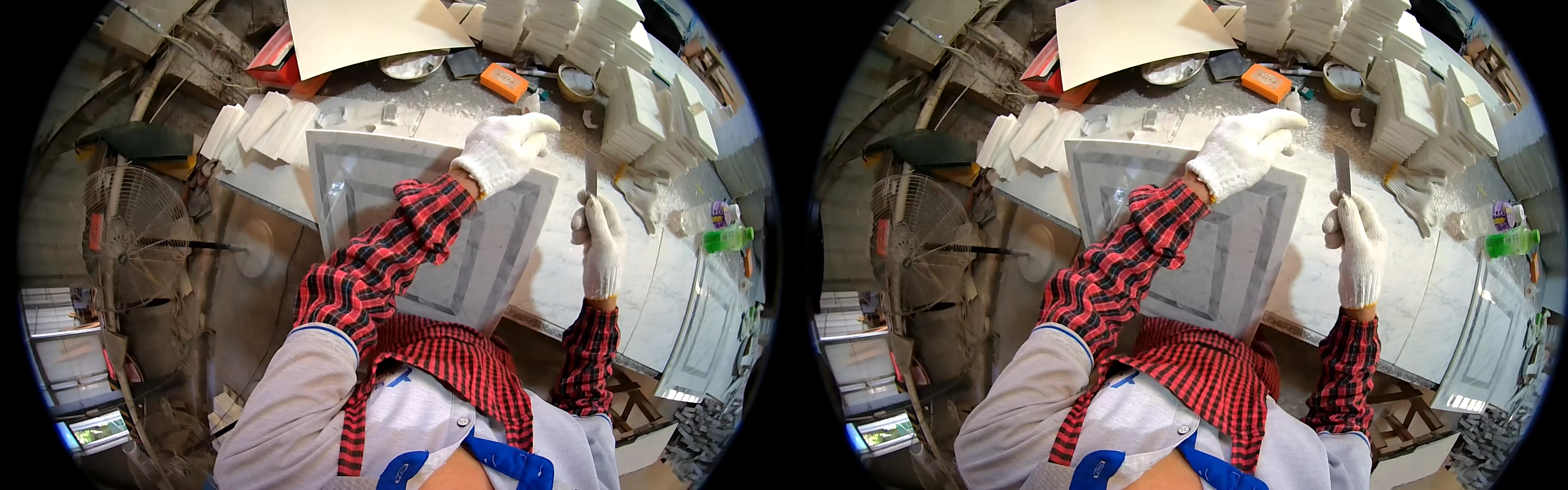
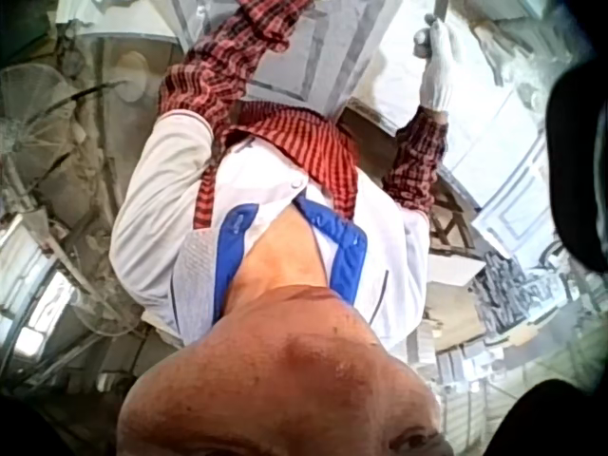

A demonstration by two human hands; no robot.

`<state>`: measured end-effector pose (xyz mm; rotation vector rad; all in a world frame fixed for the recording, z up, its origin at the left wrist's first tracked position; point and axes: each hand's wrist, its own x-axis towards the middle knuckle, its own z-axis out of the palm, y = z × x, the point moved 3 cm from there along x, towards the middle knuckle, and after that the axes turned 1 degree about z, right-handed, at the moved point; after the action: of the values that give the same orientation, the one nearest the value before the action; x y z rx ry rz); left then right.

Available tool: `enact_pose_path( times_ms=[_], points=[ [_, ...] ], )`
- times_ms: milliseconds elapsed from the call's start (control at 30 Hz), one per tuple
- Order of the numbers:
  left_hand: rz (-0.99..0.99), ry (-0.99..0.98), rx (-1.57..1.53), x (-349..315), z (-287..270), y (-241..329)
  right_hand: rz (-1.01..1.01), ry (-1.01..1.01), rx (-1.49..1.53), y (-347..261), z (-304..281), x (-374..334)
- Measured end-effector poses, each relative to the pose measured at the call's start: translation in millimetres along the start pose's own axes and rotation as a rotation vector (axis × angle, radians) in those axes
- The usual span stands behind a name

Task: The person scrapes a white plastic panel with a metal scraper to remove residue or film. They repeatedly lift the panel to inspect the surface and continue scraping different sections. The person also uses an orange sponge to wipe the panel during the process.

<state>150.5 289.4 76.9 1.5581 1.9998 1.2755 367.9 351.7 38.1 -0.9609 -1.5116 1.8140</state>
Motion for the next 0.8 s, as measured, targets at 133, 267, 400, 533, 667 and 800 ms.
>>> enact_pose_path(
  times_ms=[133, 267, 400, 533, 667, 800],
  points=[
    [0.287, 0.044, 0.600, -11, -12, 8, -0.168, -0.062, -0.373, -18, -18, 8],
    [0.387, 0.400, 0.563, -46, -27, -13, -0.439, -0.211, -0.859, -63, -15, 29],
    [0.379, 0.306, 0.500, -63, -13, -10, -0.692, -0.348, -1.083, -92, 10, 56],
    [0.376, 0.237, 0.442, -58, -9, -21, -0.717, -0.571, -1.189, -95, 27, 84],
    [0.362, 0.274, 0.390, -60, -8, -25, -0.700, -0.686, -1.193, -85, 34, 99],
    [0.322, 0.259, 0.368, -59, -9, -24, -0.630, -0.693, -1.194, -80, 32, 100]
  ],
)
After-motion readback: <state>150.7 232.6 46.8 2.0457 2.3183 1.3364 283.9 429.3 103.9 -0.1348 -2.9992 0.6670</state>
